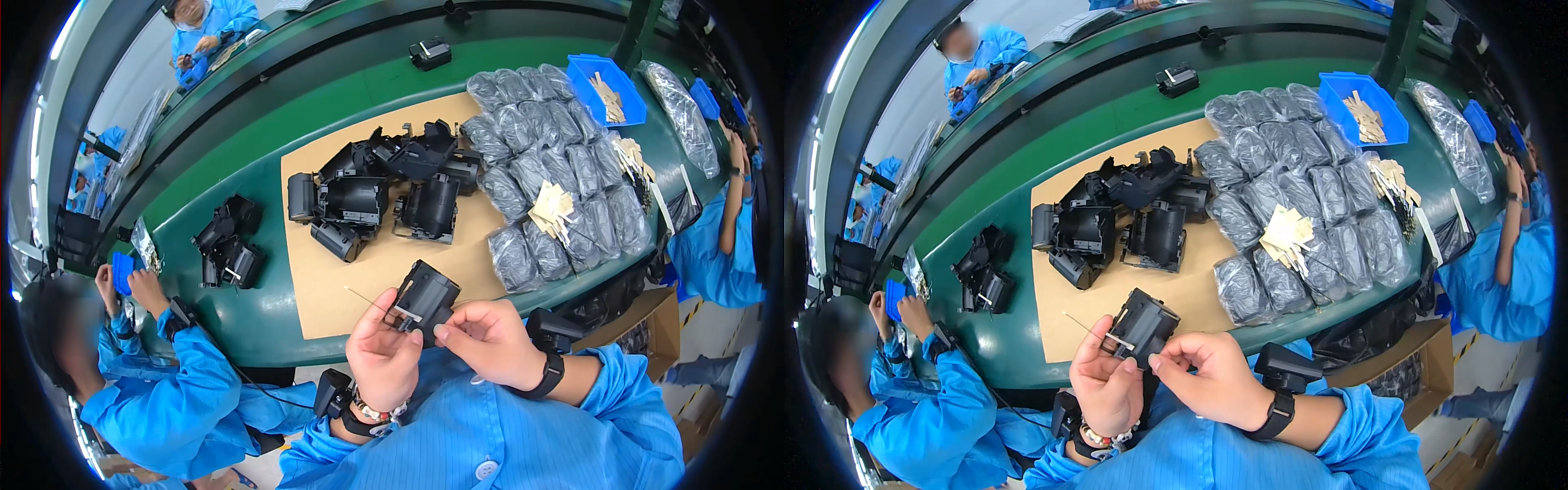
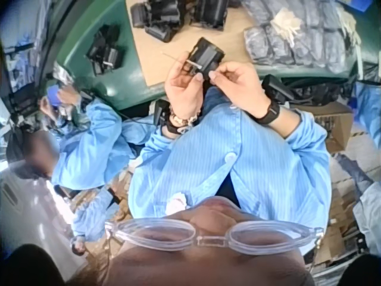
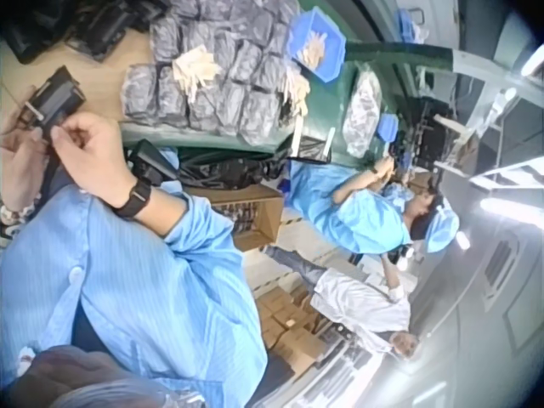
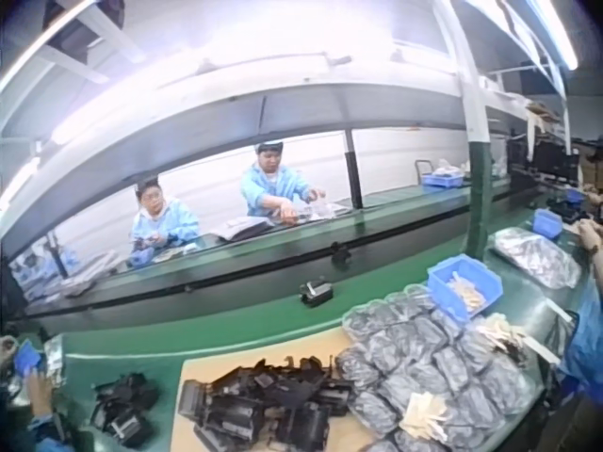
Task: Assembling plastic housing components and metal pins at a factory assembly line workstation.
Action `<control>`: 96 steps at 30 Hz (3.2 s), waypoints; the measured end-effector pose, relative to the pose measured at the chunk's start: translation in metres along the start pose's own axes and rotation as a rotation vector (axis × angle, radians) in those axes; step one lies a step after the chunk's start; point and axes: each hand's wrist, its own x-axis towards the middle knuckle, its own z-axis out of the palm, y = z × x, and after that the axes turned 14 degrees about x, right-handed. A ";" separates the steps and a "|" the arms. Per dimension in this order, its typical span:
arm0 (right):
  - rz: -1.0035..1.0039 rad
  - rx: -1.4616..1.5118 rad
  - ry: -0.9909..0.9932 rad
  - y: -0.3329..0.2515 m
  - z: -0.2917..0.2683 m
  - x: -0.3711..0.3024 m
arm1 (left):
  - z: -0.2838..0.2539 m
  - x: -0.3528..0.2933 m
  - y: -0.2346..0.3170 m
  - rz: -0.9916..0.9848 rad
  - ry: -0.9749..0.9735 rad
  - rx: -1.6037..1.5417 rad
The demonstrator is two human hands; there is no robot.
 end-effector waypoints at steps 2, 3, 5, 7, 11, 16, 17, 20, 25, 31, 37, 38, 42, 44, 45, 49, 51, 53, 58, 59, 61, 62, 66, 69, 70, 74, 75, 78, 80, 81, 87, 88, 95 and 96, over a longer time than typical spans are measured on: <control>0.005 -0.009 -0.005 0.000 -0.001 0.000 | 0.000 0.000 -0.001 0.004 0.005 0.001; 0.012 -0.019 -0.012 0.000 -0.002 0.000 | -0.001 0.000 -0.001 0.008 0.001 0.008; 0.023 -0.010 -0.006 -0.001 -0.002 0.000 | -0.001 0.000 -0.002 0.011 -0.004 0.015; 0.033 -0.001 0.000 -0.006 -0.001 -0.001 | -0.001 0.000 -0.003 0.023 -0.010 0.010; -0.182 -0.494 -0.004 -0.022 -0.006 -0.002 | 0.004 0.000 0.000 -0.016 0.024 -0.095; -0.797 -0.963 0.120 -0.036 0.009 0.005 | 0.006 -0.003 0.001 -0.097 -0.036 -0.187; -0.765 -0.924 0.073 -0.037 0.010 0.008 | 0.006 -0.003 0.001 -0.099 -0.043 -0.187; -0.751 -0.826 -0.001 -0.031 0.001 0.011 | 0.003 -0.002 -0.002 -0.243 -0.164 -0.483; -0.690 -0.681 0.031 -0.032 -0.003 0.013 | 0.015 0.000 0.008 -0.221 -0.112 -0.586; -0.798 -0.932 -0.033 -0.043 -0.003 0.009 | 0.019 0.006 0.012 0.013 -0.028 -0.281; -0.873 -1.085 0.071 -0.055 0.011 0.001 | 0.015 0.010 0.023 0.162 -0.066 -0.012; -0.877 -1.086 0.066 -0.054 0.010 0.003 | 0.017 0.012 0.024 0.166 -0.063 -0.014; -1.143 -1.050 -0.042 -0.057 0.012 0.007 | 0.020 0.013 0.031 0.084 -0.095 0.282; -0.939 -1.423 0.032 -0.062 0.018 0.002 | 0.017 0.014 0.029 0.149 -0.106 0.491; -0.950 -1.400 0.009 -0.059 0.013 0.004 | 0.018 0.014 0.029 0.151 -0.104 0.489; -0.908 -1.269 0.002 -0.062 0.009 -0.006 | 0.021 0.017 0.030 0.223 -0.048 0.565; -0.862 -1.217 -0.003 -0.063 0.004 -0.005 | 0.022 0.018 0.030 0.269 -0.059 0.698; -0.804 -1.136 0.013 -0.068 0.001 -0.003 | 0.022 0.019 0.031 0.340 -0.093 0.790; -0.830 -1.140 -0.035 -0.075 -0.010 -0.001 | 0.034 0.022 0.043 0.509 -0.148 0.989; -0.806 -1.133 -0.061 -0.077 -0.011 -0.001 | 0.034 0.023 0.047 0.500 -0.207 1.028; -0.761 -1.127 -0.114 -0.081 -0.017 -0.001 | 0.035 0.026 0.051 0.515 -0.267 1.062; -0.761 -1.139 -0.107 -0.083 -0.019 0.000 | 0.036 0.028 0.051 0.534 -0.323 1.094; -0.605 -0.978 -0.297 -0.095 -0.027 0.000 | 0.036 0.030 0.041 0.567 -0.262 1.016; -0.590 -0.659 -0.424 -0.118 -0.040 0.004 | 0.028 0.029 0.036 0.457 -0.090 0.868; -0.622 -0.462 -0.402 -0.125 -0.051 0.007 | 0.023 0.030 0.036 0.459 -0.070 0.872; -0.884 -0.550 0.433 -0.186 -0.110 0.045 | -0.001 0.027 0.031 0.176 -0.047 0.546; -0.903 -0.684 0.551 -0.203 -0.149 0.065 | -0.002 0.028 0.032 0.155 -0.050 0.480; -0.678 -1.330 0.717 -0.229 -0.222 0.091 | 0.007 0.031 0.039 0.208 -0.064 0.376; -0.945 -1.485 0.648 -0.221 -0.198 0.089 | 0.005 0.030 0.039 0.295 -0.070 0.239; -1.038 -1.382 0.549 -0.212 -0.173 0.082 | 0.003 0.031 0.029 0.351 -0.040 0.171; -0.568 -0.901 -0.255 -0.092 -0.013 0.005 | 0.011 0.025 0.005 0.210 0.025 -0.286; -0.434 -0.850 -0.258 -0.083 0.000 0.004 | 0.012 0.022 0.005 0.175 -0.002 -0.357; -0.102 0.013 -0.251 -0.052 0.003 0.013 | -0.002 0.017 0.007 0.241 -0.224 -0.112; -0.055 -0.080 -0.286 -0.055 0.003 0.013 | -0.003 0.014 0.010 0.239 -0.217 -0.110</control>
